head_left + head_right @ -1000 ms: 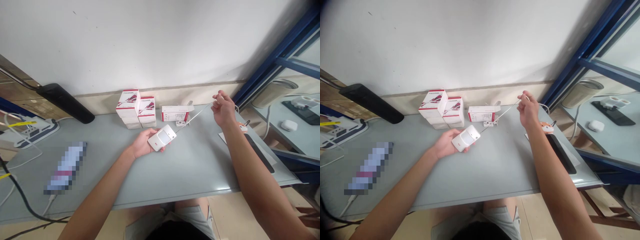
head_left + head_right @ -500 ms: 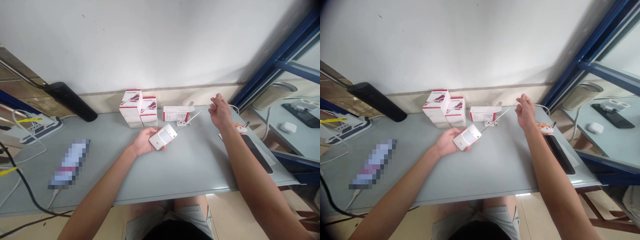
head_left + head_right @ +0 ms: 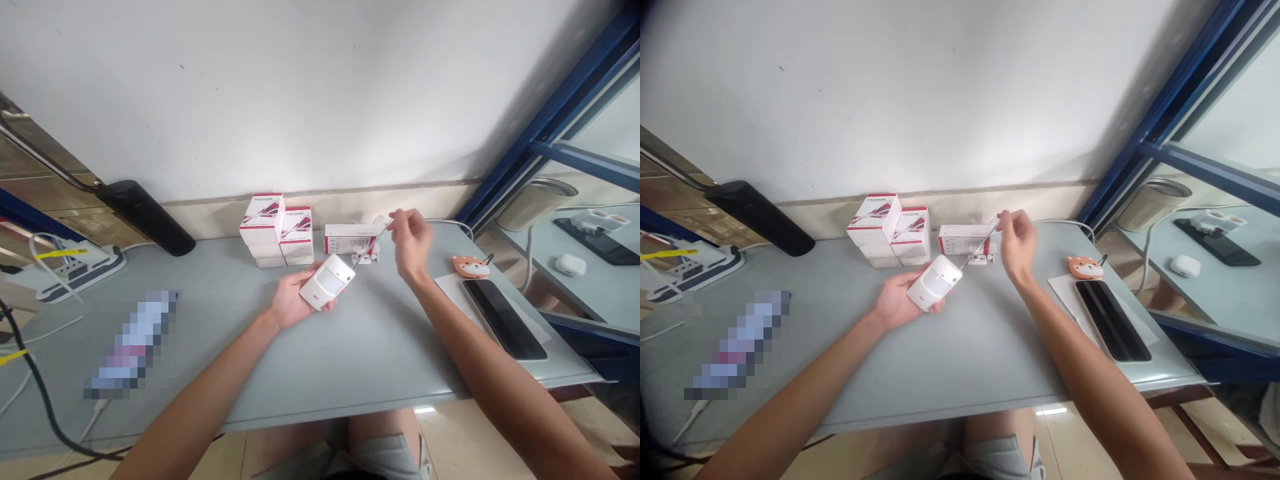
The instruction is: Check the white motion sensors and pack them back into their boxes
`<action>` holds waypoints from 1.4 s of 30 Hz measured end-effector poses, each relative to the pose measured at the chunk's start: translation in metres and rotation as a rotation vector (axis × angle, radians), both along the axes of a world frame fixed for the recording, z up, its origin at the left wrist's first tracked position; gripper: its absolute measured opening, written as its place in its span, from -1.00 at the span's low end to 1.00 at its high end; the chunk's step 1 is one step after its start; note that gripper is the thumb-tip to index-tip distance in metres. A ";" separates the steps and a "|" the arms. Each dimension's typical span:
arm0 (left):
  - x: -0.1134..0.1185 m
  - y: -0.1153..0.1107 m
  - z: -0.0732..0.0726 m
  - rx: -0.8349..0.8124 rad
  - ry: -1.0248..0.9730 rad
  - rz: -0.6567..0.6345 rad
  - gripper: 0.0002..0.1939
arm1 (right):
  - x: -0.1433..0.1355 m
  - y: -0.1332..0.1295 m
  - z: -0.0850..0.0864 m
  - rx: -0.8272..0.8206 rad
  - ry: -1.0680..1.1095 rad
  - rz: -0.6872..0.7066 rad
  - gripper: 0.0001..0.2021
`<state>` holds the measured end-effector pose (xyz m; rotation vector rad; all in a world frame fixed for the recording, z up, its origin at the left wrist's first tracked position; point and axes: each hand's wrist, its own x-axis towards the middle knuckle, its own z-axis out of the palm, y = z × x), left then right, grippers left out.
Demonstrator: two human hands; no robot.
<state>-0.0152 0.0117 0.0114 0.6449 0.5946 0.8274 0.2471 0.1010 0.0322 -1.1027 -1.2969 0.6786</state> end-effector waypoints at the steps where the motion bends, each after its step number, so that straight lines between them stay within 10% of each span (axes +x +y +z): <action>1: 0.001 -0.001 0.000 -0.008 -0.005 0.023 -0.55 | -0.010 -0.005 -0.001 0.040 0.045 -0.080 -0.47; 23: 0.007 -0.001 -0.002 -0.083 -0.010 0.292 -0.58 | -0.072 -0.058 -0.023 -0.065 0.031 0.302 -0.64; 36: 0.009 0.002 -0.001 -0.103 -0.025 0.234 -0.60 | -0.057 -0.039 -0.029 0.102 -0.494 0.170 -0.72; 42: 0.008 -0.002 -0.003 -0.025 0.008 0.208 -0.57 | -0.040 -0.029 -0.017 0.425 -0.688 -0.120 -0.81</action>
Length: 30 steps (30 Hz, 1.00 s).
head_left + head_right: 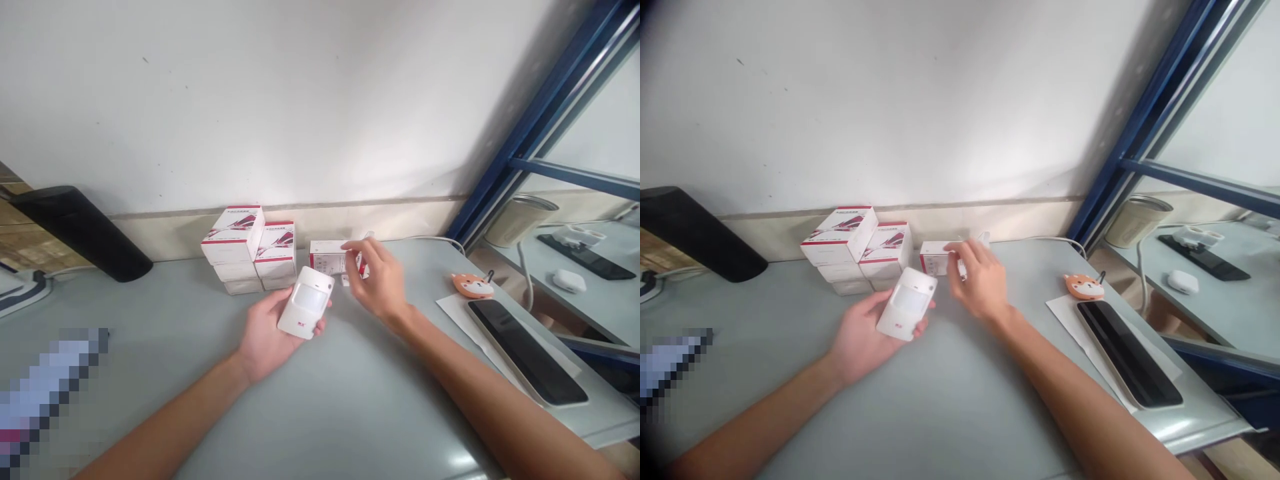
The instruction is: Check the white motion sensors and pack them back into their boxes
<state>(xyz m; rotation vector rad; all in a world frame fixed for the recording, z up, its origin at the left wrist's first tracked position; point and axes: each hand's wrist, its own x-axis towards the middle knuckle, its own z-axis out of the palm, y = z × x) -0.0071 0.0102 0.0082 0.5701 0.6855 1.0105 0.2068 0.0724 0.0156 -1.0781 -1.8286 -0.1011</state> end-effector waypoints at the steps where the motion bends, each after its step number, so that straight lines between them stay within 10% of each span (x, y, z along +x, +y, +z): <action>1: 0.000 -0.001 0.000 0.016 0.016 -0.011 -0.56 | 0.006 0.004 0.002 0.037 -0.006 -0.035 -0.79; 7: -0.002 -0.007 -0.003 0.090 0.064 -0.106 -0.57 | 0.034 0.026 0.003 0.002 0.049 -0.171 -0.65; 18: 0.000 -0.007 -0.001 0.068 0.075 -0.085 -0.59 | 0.026 0.027 -0.014 -0.030 -0.358 0.011 -0.64; 24: 0.000 -0.008 0.001 0.077 0.068 -0.110 -0.57 | 0.009 0.033 0.014 -0.110 -0.255 0.030 -0.67; 30: -0.002 -0.007 0.000 0.059 0.072 -0.129 -0.60 | -0.021 0.082 0.043 -0.576 -0.261 0.170 -0.35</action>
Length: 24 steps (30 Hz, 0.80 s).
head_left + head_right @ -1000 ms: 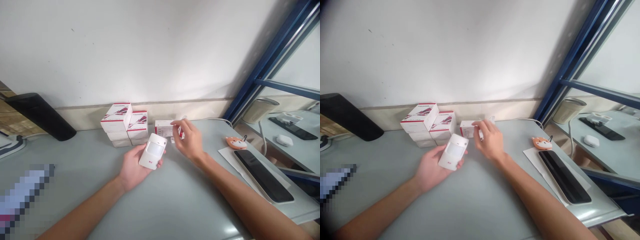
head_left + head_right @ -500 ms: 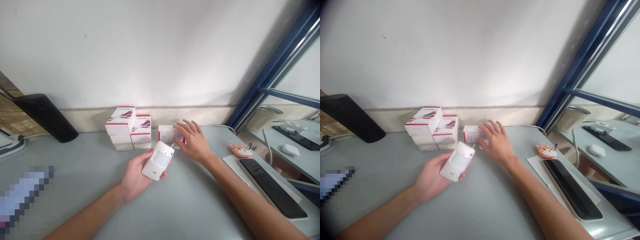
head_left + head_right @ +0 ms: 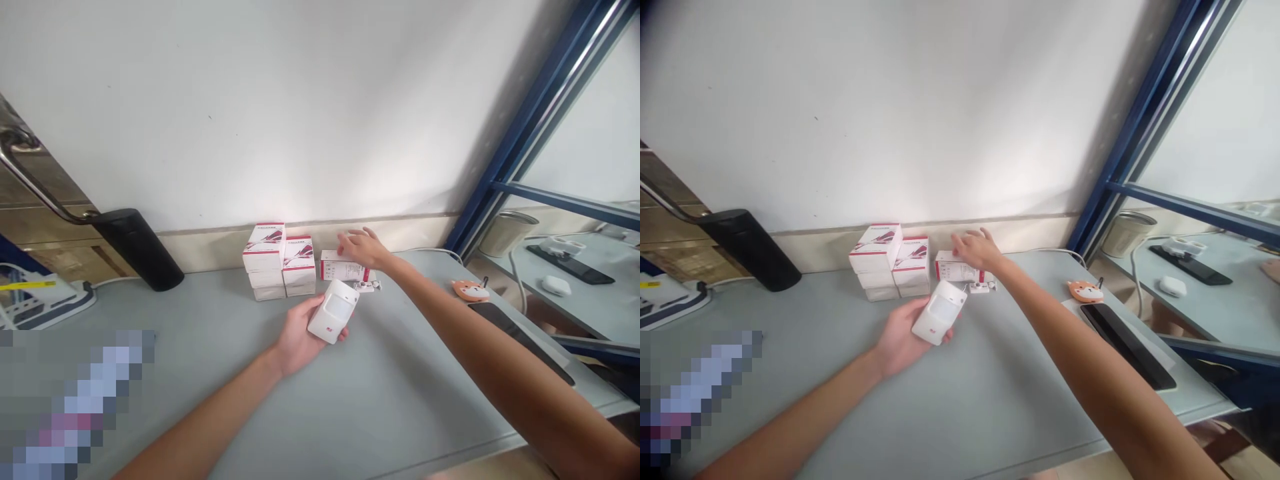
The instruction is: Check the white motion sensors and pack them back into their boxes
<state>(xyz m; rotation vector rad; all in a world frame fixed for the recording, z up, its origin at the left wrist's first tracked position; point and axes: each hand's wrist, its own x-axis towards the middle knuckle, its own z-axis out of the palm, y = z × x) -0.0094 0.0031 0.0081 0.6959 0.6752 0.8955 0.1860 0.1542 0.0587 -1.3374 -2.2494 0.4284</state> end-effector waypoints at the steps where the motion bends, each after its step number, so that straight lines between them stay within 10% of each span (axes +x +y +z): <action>1: 0.000 0.000 0.000 0.003 -0.005 -0.007 -0.60 | -0.002 0.007 0.003 -0.034 0.005 -0.007 -0.34; 9: 0.000 0.000 0.000 -0.003 -0.033 -0.012 -0.56 | 0.009 -0.002 0.008 0.029 0.123 -0.010 -0.80; 15: -0.001 0.003 -0.007 -0.010 -0.135 0.040 -0.59 | 0.035 -0.045 0.007 0.558 0.225 -0.009 -0.73; 24: -0.004 0.004 -0.006 -0.116 -0.190 0.153 -0.59 | 0.050 -0.060 -0.065 0.600 0.301 0.094 -0.71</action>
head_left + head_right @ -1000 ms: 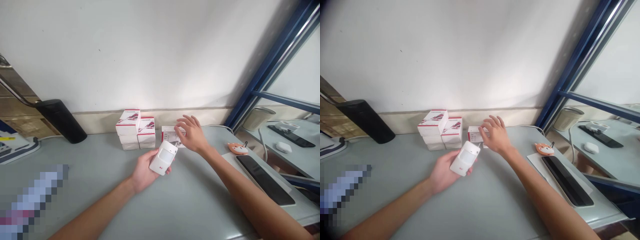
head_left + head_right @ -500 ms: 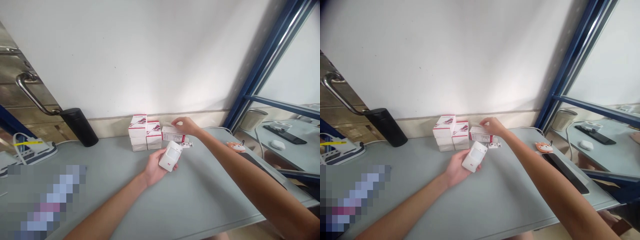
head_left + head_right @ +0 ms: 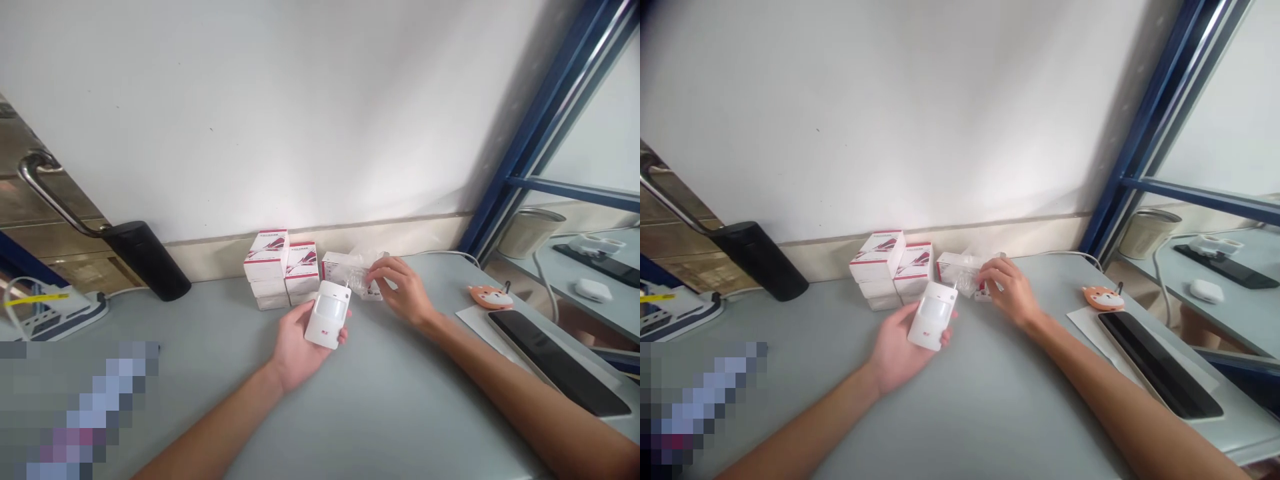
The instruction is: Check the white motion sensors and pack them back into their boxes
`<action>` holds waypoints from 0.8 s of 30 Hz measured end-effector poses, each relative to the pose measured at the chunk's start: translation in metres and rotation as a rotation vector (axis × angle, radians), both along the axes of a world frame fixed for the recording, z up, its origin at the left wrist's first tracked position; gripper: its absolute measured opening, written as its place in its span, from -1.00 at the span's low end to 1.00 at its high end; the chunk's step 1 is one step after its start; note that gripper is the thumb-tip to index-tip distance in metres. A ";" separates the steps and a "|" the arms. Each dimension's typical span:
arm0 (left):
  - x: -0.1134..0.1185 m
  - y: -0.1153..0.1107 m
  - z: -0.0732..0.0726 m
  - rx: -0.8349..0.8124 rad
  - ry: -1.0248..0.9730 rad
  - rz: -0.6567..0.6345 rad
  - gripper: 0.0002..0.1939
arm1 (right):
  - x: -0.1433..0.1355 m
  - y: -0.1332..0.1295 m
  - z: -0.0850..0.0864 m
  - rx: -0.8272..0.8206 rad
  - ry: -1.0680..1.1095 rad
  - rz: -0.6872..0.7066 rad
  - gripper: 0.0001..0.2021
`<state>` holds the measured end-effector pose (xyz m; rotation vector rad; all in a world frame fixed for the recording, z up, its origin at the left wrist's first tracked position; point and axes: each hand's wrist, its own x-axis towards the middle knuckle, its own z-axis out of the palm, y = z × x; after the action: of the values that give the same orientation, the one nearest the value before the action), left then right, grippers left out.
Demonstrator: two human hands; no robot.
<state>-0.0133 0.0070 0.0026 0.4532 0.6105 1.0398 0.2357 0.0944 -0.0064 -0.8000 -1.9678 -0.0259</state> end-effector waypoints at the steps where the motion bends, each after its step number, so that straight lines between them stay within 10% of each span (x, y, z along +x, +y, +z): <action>1: 0.000 0.001 0.000 -0.025 -0.007 0.010 -0.59 | 0.000 0.000 -0.004 -0.016 0.004 0.004 -0.72; 24: 0.005 -0.004 0.005 0.085 0.097 -0.044 -0.52 | -0.013 -0.023 0.001 -0.009 0.071 0.051 -0.71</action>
<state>-0.0087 0.0027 0.0077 0.5918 0.6420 1.0088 0.2228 0.0714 -0.0057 -0.7468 -1.9218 0.0408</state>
